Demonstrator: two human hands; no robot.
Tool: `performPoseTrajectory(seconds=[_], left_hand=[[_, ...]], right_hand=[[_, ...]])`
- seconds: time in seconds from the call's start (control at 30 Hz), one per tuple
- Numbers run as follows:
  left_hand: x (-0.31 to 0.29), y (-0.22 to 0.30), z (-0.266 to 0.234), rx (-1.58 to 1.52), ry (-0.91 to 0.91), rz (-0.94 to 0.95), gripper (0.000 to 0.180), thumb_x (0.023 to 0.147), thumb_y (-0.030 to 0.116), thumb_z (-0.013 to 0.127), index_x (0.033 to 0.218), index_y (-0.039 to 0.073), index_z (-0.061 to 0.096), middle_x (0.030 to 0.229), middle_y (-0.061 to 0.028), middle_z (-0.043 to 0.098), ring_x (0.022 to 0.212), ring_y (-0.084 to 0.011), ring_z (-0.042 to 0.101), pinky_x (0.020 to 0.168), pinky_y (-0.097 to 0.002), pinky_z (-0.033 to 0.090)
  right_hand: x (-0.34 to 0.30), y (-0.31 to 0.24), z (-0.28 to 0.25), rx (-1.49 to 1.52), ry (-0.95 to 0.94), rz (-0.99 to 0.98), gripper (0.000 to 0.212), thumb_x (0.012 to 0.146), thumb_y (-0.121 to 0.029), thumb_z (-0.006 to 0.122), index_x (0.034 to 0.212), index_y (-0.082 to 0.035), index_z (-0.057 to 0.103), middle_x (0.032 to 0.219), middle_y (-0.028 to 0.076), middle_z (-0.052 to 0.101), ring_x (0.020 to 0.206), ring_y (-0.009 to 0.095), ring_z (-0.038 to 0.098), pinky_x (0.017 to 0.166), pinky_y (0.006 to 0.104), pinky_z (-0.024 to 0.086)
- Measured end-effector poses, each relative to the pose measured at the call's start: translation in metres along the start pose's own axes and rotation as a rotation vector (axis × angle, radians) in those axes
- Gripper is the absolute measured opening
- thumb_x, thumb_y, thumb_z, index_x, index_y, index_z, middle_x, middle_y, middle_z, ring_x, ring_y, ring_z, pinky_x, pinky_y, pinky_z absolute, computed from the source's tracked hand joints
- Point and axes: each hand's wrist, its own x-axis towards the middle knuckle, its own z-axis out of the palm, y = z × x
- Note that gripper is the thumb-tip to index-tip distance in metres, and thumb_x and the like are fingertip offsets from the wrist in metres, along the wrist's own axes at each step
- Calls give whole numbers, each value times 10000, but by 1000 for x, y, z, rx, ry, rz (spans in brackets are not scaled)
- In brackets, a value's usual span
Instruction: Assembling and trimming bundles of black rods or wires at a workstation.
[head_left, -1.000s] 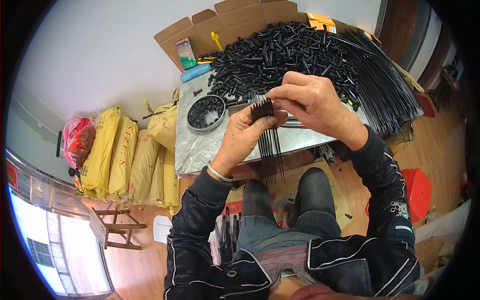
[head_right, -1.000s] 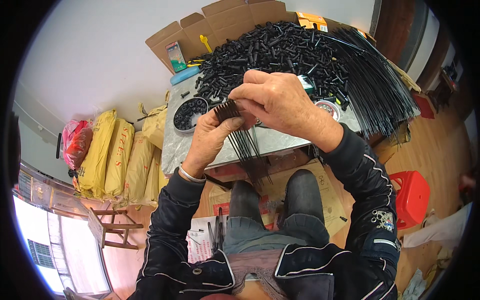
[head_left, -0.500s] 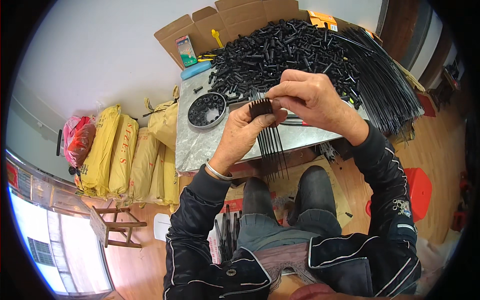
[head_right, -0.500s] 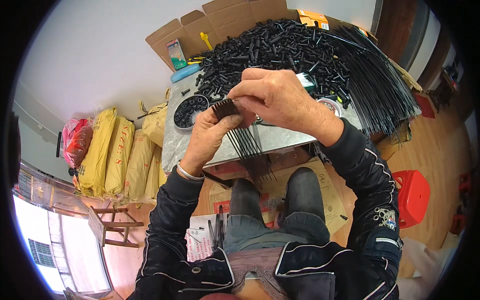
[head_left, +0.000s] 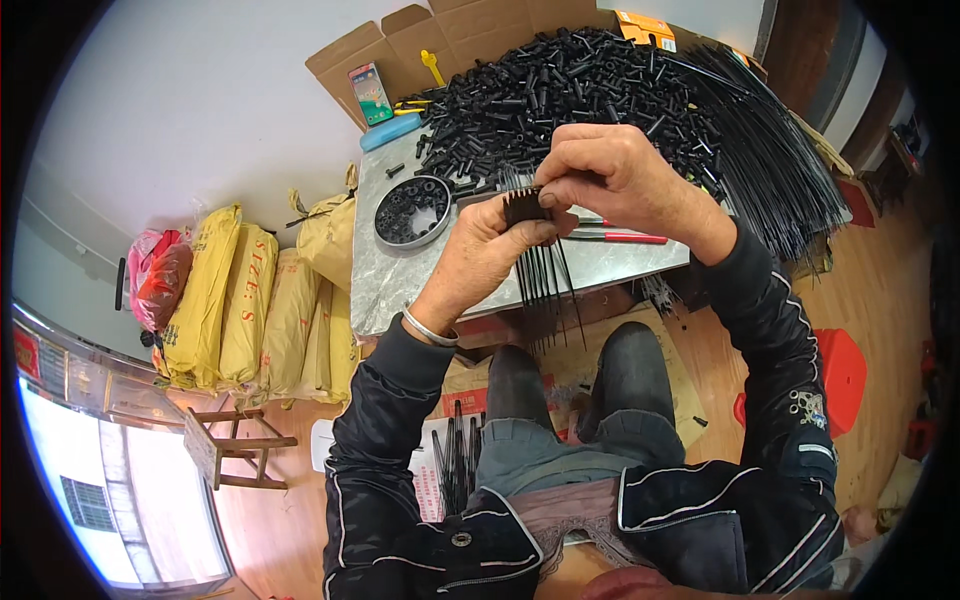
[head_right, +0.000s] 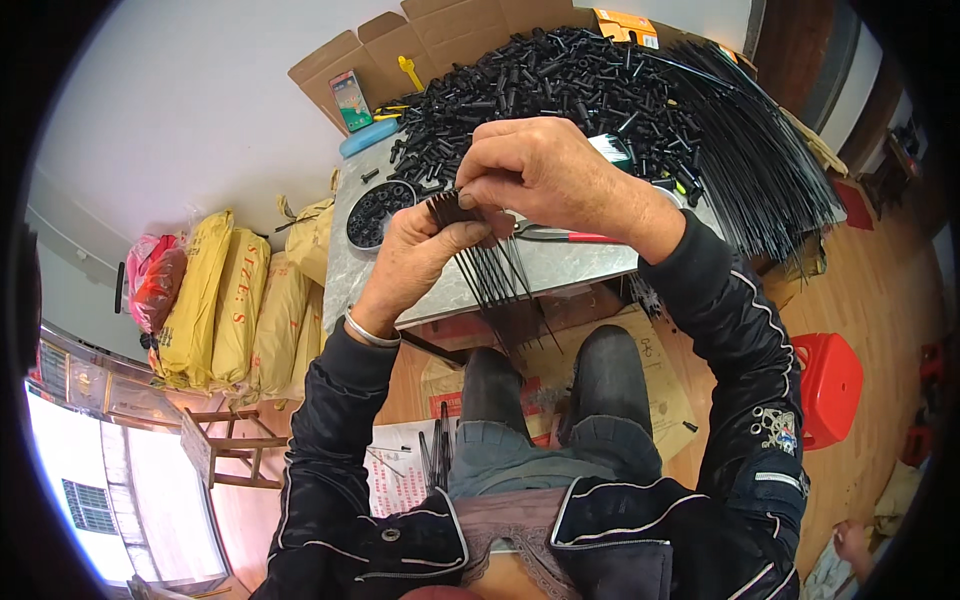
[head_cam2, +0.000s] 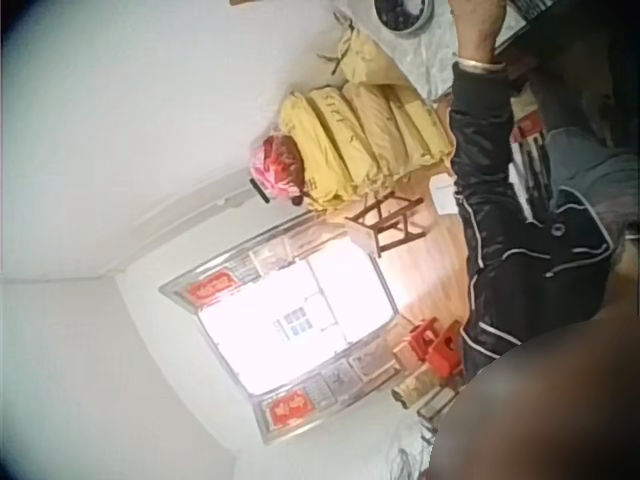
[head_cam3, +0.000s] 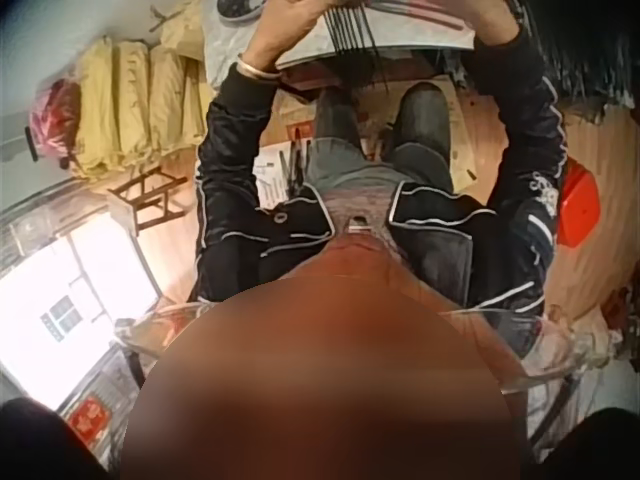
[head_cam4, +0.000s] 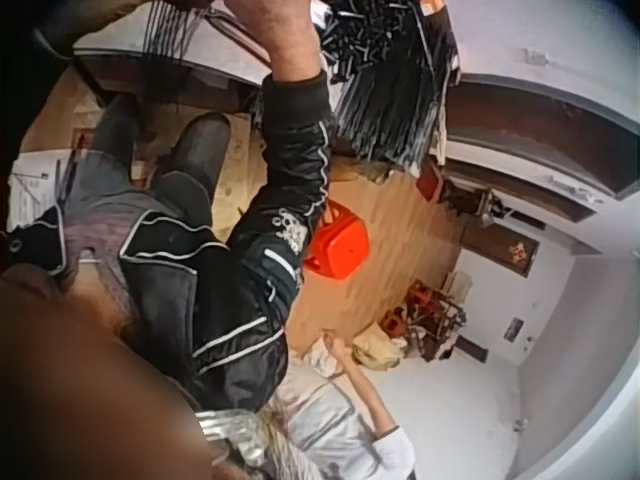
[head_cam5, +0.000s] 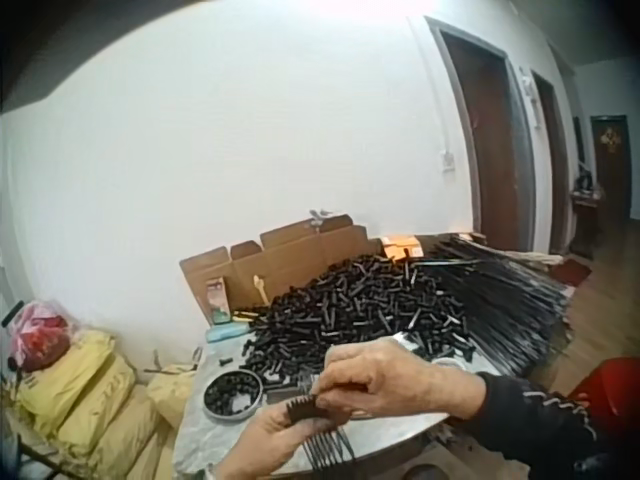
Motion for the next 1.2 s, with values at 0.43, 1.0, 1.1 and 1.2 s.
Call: performPoseTrajectory(seconds=[0.43,1.0,1.1,1.2], left_hand=[[1,5,-19,263,-39,43,179,851,65,671,1018,6,698,907,-38,718,832,-78,645,766,-240,513],[-4,-3,-14,48,8,-21,225,876,53,653,1095,9,671,938,-39,711,881,-86,644,795,-239,526],[-1,-4,-12,54,-2,-1,227,876,58,655,1099,17,672,936,-34,712,874,-81,643,793,-238,525],[-1,-2,-13,104,-10,-7,229,873,61,661,1099,27,676,936,-35,714,865,-79,642,792,-241,525]], right_hand=[[11,-4,0,-233,-33,-121,136,723,-86,736,809,-46,639,703,44,592,608,211,625,519,304,483],[4,-4,17,-101,64,3,110,763,-60,723,834,-42,641,749,46,602,625,193,624,530,279,490],[6,-3,8,-134,24,-7,118,759,-59,727,838,-43,640,754,49,603,631,194,622,533,276,487],[7,-3,7,-135,-14,-31,113,764,-60,723,832,-41,634,751,53,600,635,197,620,533,277,484]])
